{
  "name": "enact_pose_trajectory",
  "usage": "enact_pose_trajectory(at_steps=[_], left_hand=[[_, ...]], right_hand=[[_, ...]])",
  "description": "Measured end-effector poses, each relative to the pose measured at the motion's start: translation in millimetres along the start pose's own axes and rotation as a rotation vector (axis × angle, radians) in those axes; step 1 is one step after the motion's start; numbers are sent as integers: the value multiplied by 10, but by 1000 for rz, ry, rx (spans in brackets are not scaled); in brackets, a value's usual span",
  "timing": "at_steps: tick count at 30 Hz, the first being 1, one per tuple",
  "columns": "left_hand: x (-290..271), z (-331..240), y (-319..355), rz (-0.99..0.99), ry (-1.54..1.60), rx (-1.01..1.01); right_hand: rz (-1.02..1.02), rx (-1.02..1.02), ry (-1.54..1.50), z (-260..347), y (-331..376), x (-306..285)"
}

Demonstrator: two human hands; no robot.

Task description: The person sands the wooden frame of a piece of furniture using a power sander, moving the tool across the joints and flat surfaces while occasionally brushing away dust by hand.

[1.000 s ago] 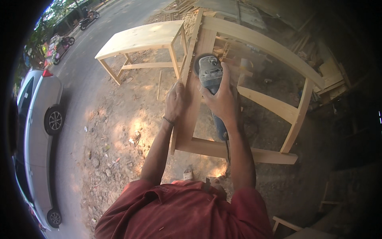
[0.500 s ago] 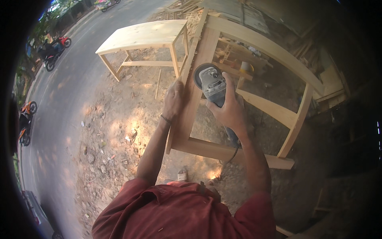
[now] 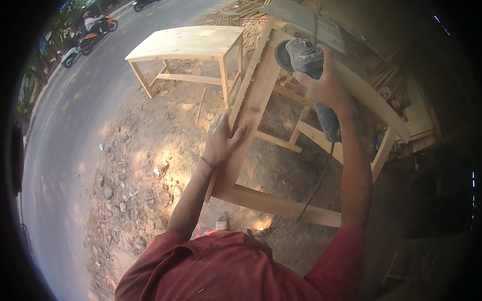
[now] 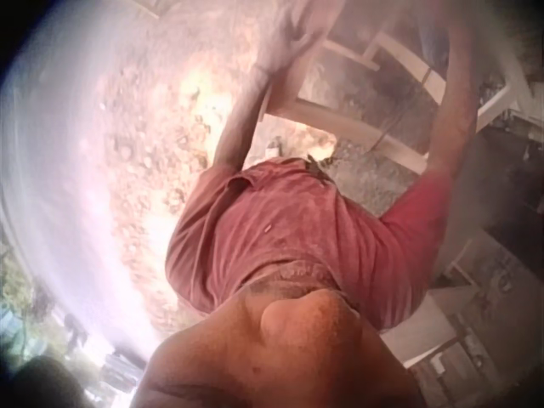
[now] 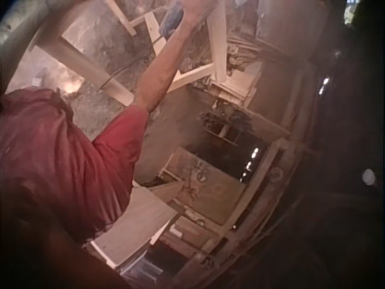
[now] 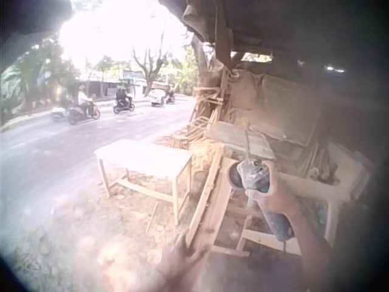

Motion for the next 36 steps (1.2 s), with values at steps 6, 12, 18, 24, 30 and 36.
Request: enact_pose_trajectory(at_steps=[6,12,18,24,30,36], left_hand=[[-35,-68,-34,43,-23,-12],[32,11,-40,-5,29,18],[17,-2,-16,-36,25,13],[23,57,104,-38,8,1],[-65,67,292,-22,-32,-23],[-77,107,440,-42,11,-7]], right_hand=[[-120,71,62,-259,-39,-267],[-272,268,112,-1071,424,-982],[-399,420,16,-1175,500,-1239],[-196,353,74,-380,-73,-662],[-66,191,171,51,-647,-262],[72,231,127,102,-805,-179]])
Point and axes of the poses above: each hand's wrist, its own y-axis away from the middle knuckle, its own x-axis out of the palm, z = x × y, the point moved 2 cm from there along -y, towards the middle knuckle, and after that the axes turned 6 degrees about -z, right-handed, at the moved point
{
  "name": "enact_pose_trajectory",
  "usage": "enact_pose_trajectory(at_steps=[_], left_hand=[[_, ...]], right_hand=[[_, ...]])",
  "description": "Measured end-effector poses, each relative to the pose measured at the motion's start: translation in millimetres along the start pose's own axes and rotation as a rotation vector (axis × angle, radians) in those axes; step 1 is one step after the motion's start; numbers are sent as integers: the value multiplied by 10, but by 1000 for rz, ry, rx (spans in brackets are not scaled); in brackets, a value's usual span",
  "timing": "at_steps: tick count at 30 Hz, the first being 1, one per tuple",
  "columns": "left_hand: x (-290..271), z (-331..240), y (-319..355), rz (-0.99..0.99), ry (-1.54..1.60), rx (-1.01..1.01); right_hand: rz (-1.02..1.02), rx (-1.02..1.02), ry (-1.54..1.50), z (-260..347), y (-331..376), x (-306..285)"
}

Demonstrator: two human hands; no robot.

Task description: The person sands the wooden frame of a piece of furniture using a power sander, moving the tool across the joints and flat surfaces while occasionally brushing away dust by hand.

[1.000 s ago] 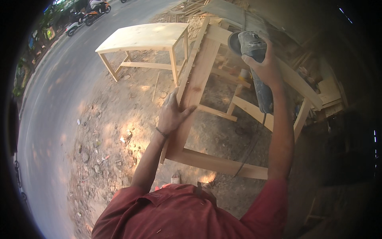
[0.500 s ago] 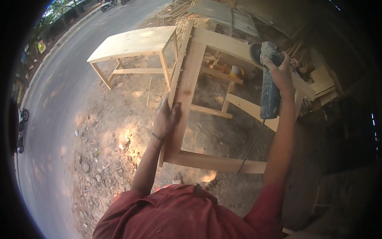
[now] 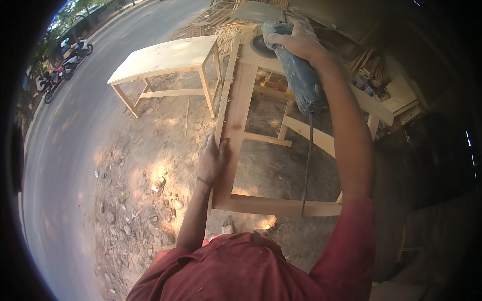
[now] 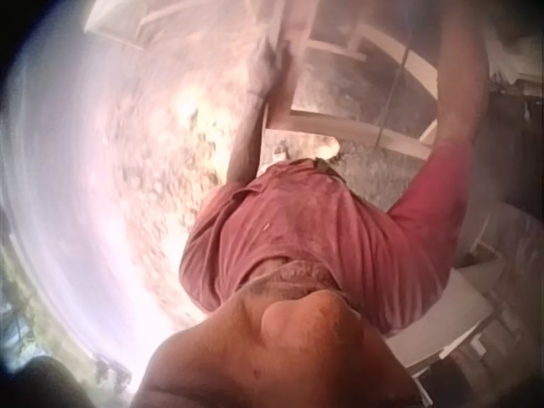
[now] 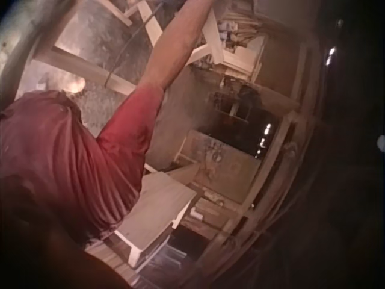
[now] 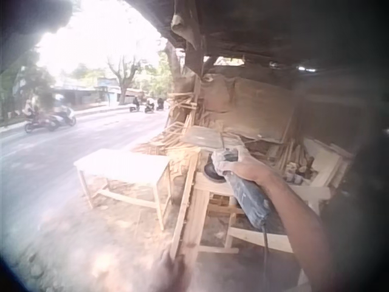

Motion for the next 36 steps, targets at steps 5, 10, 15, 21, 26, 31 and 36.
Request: enact_pose_trajectory(at_steps=[5,10,15,21,26,31,36], left_hand=[[-30,41,91,-12,-22,42],[-51,53,166,75,-4,-77],[-103,49,222,99,-7,-104],[-123,-67,244,68,46,-80],[-60,113,259,45,61,-61],[-36,38,283,51,119,-110],[24,29,319,45,34,-167]], right_hand=[[68,18,-119,112,26,-19],[85,26,-79,177,28,30],[86,-3,-9,279,62,85],[127,-10,37,268,125,9],[162,10,94,138,144,-215],[134,155,117,-570,343,-711],[360,278,4,-1318,870,-1589]])
Point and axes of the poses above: each hand's wrist, its own y-axis away from the middle knuckle, its own x-axis out of the palm, z = x × y, the point moved 2 cm from there along -y, towards the middle knuckle, and after that the axes turned 6 degrees about -z, right-handed, at the moved point
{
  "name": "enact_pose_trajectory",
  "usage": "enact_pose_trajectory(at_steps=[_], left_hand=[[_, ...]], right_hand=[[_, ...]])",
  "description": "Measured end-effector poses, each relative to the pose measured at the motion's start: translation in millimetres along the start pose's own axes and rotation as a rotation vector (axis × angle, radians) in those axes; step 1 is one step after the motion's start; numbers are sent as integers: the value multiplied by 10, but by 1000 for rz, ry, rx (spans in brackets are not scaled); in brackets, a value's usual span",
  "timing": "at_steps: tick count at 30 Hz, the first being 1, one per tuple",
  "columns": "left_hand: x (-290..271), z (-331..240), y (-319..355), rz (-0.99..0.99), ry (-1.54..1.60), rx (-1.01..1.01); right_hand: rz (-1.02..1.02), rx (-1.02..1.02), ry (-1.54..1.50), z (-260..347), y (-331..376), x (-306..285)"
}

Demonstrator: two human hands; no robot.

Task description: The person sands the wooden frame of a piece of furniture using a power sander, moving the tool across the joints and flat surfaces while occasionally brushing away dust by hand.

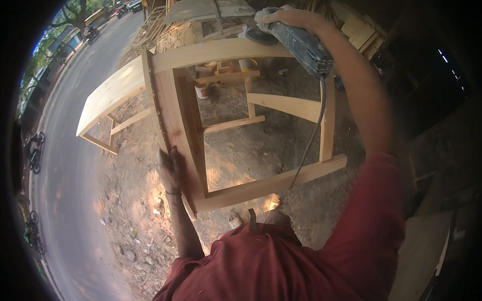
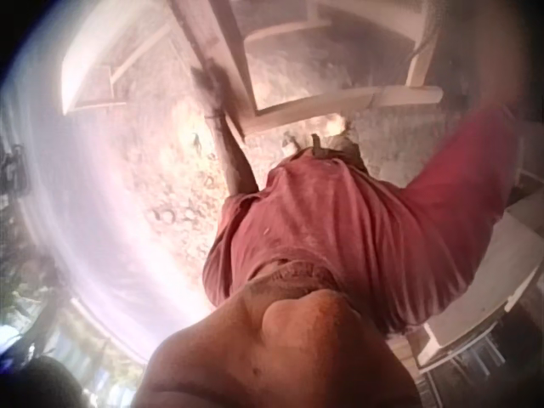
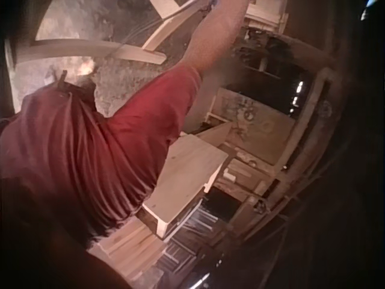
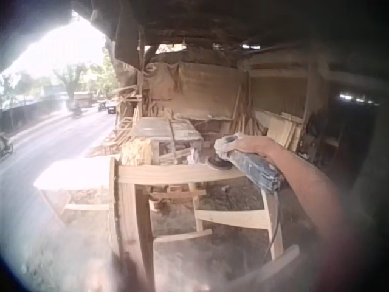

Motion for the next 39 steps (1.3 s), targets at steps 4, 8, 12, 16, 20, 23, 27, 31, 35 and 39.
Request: enact_pose_trajectory(at_steps=[4,8,12,16,20,23,27,31,35,39], left_hand=[[27,35,-36,-44,-59,49],[37,-50,-131,-72,-53,48],[145,-218,-294,-63,-27,8],[182,72,-824,-61,-207,54],[184,10,-1259,-140,-273,182],[294,-219,-1359,-149,-353,190],[501,-315,-1544,-231,-596,224],[619,-3,-1840,-123,-702,146],[349,403,-2297,-222,-805,63],[838,-184,-2119,-275,-687,-50]], right_hand=[[-432,129,-29,-1343,252,-426],[-343,238,-142,-2112,513,-959],[-633,394,-272,-3400,857,-1374],[-614,622,-541,-4788,1707,-1304],[-657,816,-922,-6033,2857,-288],[-970,1059,-1218,-6270,3964,792],[-1206,1130,-1473,-6359,5544,2350],[-1434,1297,-798,-6138,6570,3430],[-1447,1089,-1270,-5959,6435,3780],[-1406,893,-1459,-5919,6368,3919]])
Point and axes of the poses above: each hand's wrist, its own y-axis away from the middle knuckle, its own x-axis out of the palm, z = x × y, the point moved 2 cm from there along -y, towards the middle knuckle, and after that the axes turned 6 degrees about -z, right-handed, at the moved point
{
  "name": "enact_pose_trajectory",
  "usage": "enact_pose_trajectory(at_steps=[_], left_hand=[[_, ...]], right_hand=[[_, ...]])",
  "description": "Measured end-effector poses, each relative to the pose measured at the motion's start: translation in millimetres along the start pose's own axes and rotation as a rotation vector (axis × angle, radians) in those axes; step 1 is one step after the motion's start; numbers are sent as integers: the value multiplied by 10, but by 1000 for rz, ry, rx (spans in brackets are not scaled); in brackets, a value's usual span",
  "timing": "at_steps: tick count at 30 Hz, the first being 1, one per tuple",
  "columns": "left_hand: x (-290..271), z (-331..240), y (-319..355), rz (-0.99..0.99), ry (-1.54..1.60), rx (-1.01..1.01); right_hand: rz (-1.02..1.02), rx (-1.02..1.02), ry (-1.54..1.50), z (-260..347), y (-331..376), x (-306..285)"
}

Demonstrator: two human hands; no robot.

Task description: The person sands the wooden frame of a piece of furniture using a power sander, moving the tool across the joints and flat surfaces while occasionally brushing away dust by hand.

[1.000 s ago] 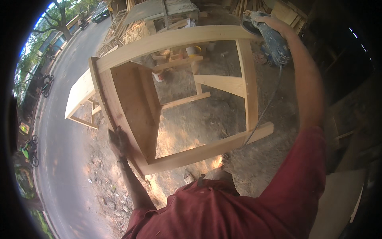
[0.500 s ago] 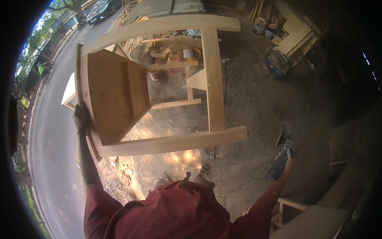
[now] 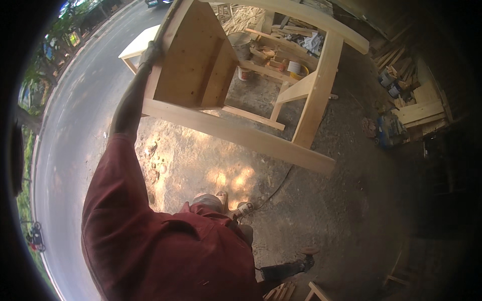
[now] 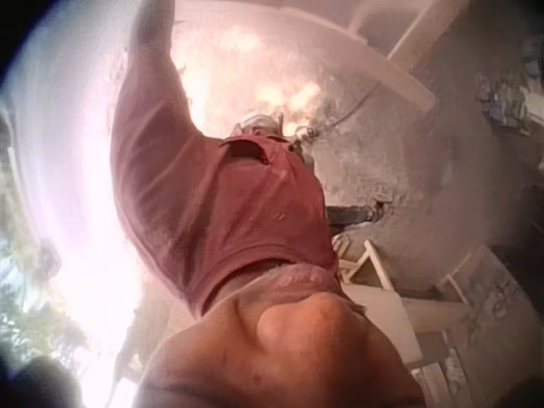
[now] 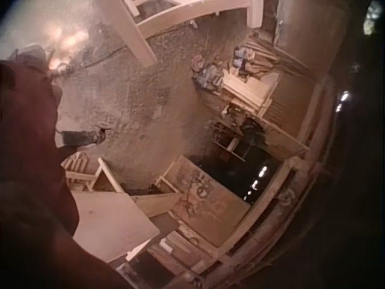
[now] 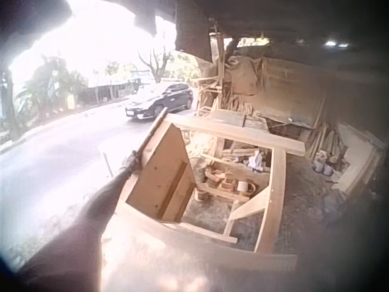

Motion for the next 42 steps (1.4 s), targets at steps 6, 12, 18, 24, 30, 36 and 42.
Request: enact_pose_trajectory(at_steps=[6,12,18,24,30,36,42], left_hand=[[-374,-928,1139,-274,133,469],[-103,-536,3625,-72,53,788],[-28,-613,3722,-93,233,703],[77,-534,3626,-112,325,639],[289,-588,4098,-267,758,-233],[284,-877,4107,110,2093,-1118],[94,-776,4331,47,2149,-1189]], right_hand=[[141,-154,58,140,63,-69],[132,-22,158,650,1002,579],[342,-381,655,1318,1381,1234],[992,-1453,1217,2393,2222,3017],[1099,-1660,1566,2634,3675,4495],[1725,-1685,1151,1587,4735,5551],[2235,-1452,1140,515,5455,5783]])
Point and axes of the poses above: each hand's wrist, its own y-axis away from the middle knuckle, its own x-axis out of the palm, z = x × y, the point moved 2 cm from there along -y, towards the middle knuckle, and after that the axes turned 6 degrees about -z, right-handed, at the moved point
